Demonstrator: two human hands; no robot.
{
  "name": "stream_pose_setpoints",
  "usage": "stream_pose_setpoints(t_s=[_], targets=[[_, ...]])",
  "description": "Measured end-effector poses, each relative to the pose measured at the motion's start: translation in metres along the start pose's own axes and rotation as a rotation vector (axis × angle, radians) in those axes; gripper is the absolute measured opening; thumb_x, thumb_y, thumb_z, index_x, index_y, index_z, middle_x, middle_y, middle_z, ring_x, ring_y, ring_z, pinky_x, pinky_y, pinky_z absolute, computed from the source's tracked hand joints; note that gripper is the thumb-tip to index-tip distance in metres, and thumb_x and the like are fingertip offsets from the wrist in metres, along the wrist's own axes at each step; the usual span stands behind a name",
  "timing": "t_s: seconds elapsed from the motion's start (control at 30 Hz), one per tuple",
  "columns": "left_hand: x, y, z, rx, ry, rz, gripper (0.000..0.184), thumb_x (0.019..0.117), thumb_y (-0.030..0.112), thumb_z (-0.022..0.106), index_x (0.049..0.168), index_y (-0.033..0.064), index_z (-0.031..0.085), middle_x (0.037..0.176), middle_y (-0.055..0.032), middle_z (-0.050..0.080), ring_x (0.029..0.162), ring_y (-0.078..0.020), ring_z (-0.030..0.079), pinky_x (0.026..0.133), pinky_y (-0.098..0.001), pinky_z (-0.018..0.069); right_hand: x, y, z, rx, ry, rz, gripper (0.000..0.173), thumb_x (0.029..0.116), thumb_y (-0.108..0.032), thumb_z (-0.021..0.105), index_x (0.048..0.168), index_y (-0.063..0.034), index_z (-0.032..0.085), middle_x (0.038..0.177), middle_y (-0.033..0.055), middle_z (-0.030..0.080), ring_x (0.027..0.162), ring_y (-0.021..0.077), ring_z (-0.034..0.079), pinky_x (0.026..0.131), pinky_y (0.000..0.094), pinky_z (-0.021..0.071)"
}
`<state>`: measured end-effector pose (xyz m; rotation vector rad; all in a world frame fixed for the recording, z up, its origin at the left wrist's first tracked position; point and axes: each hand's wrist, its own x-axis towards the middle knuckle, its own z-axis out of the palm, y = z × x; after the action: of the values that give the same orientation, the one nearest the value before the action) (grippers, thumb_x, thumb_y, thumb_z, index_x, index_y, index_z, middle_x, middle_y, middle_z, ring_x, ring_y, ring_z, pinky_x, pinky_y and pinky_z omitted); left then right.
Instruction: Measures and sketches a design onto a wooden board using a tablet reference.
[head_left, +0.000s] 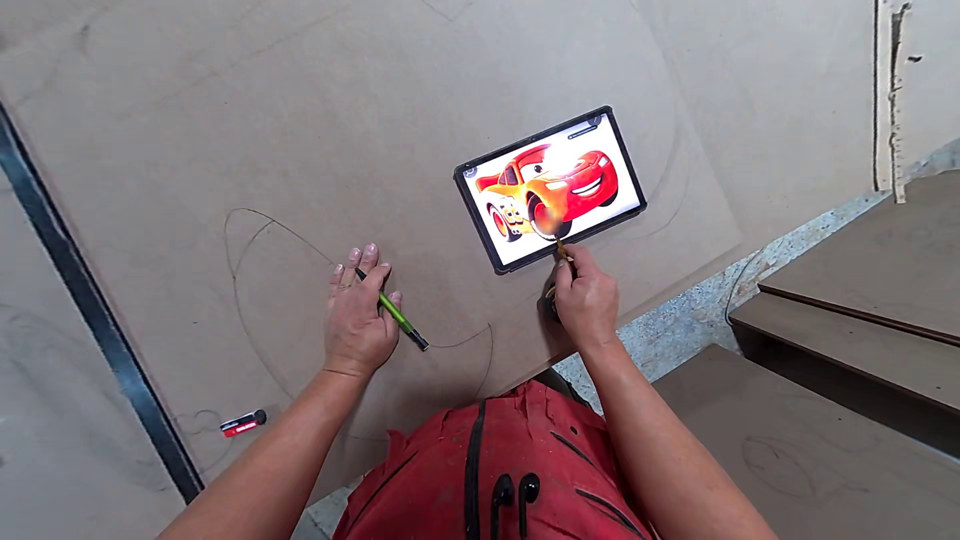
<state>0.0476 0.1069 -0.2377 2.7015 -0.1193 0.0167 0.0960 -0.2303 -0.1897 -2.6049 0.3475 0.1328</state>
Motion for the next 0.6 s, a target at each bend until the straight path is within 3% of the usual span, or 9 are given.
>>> stream_pose_setpoints(t_s=[0.6], targets=[[-0.0002, 0.0027, -0.0039, 0.001, -0.015, -0.015, 0.049, 0.1076, 0.037, 0.040, 0.146, 0.0101, 0.054, 0.164, -0.0085, 0.040, 0.157, -0.0267, 0.026, 0.129, -0.0498, 0.0159, -0.0017, -0.0009, -0.0009, 0.012, -0.032, 0.021, 0.031, 0.1041, -0.025, 0.049, 0.125, -0.0211, 0.071, 0.078, 0.0028, 0.073, 0.067, 0.0223, 0.070, 0.059, 0.0500, 0.0549]])
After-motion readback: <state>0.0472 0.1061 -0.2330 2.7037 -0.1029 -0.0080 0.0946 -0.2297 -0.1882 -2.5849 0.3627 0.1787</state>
